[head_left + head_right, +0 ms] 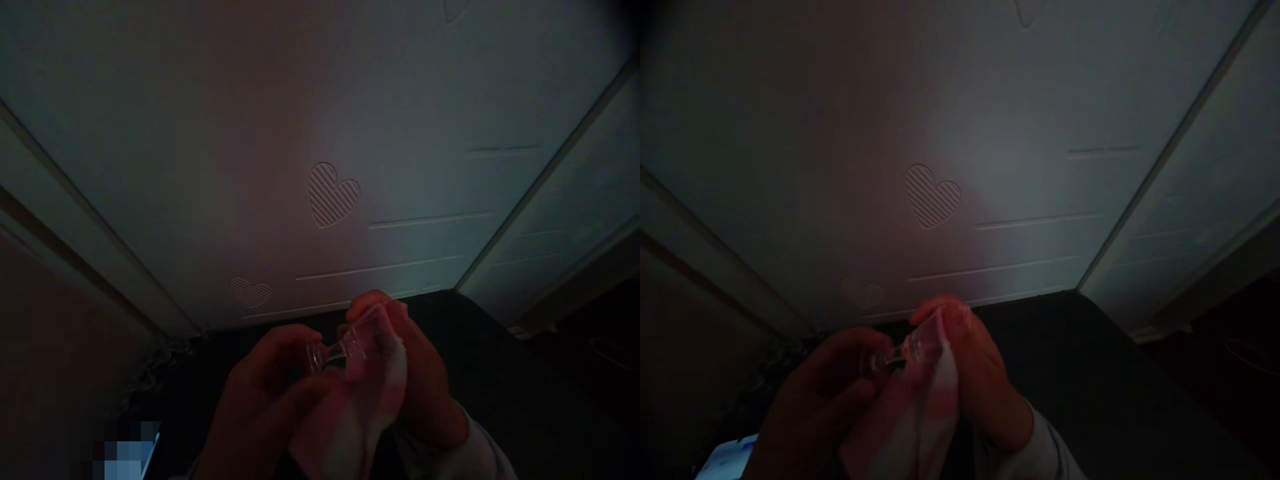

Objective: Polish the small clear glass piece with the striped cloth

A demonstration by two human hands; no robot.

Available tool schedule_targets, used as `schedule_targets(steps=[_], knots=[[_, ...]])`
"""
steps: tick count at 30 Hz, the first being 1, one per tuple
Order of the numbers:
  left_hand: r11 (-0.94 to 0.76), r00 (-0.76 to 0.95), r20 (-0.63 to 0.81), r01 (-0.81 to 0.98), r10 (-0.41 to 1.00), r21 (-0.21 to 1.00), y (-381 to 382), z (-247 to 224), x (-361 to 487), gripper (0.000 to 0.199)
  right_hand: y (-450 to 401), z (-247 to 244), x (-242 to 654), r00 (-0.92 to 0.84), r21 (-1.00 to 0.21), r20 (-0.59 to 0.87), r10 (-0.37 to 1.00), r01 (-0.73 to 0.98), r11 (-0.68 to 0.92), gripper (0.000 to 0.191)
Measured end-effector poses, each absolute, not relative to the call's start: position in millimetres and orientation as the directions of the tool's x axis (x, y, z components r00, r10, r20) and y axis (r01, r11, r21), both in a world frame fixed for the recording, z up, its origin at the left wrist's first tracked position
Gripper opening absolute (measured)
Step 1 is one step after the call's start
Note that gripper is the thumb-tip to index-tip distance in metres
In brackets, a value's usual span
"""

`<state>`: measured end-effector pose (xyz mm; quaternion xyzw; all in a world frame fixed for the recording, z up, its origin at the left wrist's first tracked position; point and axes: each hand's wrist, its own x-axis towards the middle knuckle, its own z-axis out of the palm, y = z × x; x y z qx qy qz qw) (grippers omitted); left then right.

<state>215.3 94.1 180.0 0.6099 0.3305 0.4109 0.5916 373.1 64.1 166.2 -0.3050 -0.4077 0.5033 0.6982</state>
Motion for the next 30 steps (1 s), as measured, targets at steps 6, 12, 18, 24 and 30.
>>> schedule_targets(steps=[6, 12, 18, 24, 30], knots=[[0.219, 0.602, 0.043, -0.355, 0.798, 0.909, 99, 175, 226, 0.027, 62, 165, 372, 0.171, -0.763, 0.24, 0.956, -0.576, 0.295, 0.018], [0.284, 0.644, -0.009, -0.325, 0.765, 0.902, 97, 172, 230, 0.027, 62, 172, 371, 0.265, -0.757, 0.206, 0.942, -0.566, 0.325, 0.023], [0.095, 0.684, 0.045, -0.166, 0.728, 0.981, 95, 172, 226, 0.022, 63, 169, 373, 0.344, -0.815, 0.246, 0.906, -0.432, 0.386, 0.041], [-0.123, 0.596, 0.061, 0.065, 0.801, 0.99, 90, 168, 231, 0.015, 61, 168, 361, 0.495, -0.797, 0.273, 0.825, -0.363, 0.482, 0.046], [-0.534, 0.499, 0.355, 0.275, 0.79, 0.8, 86, 167, 235, 0.02, 66, 163, 352, 0.411, -0.745, 0.26, 0.874, -0.49, 0.452, 0.045]])
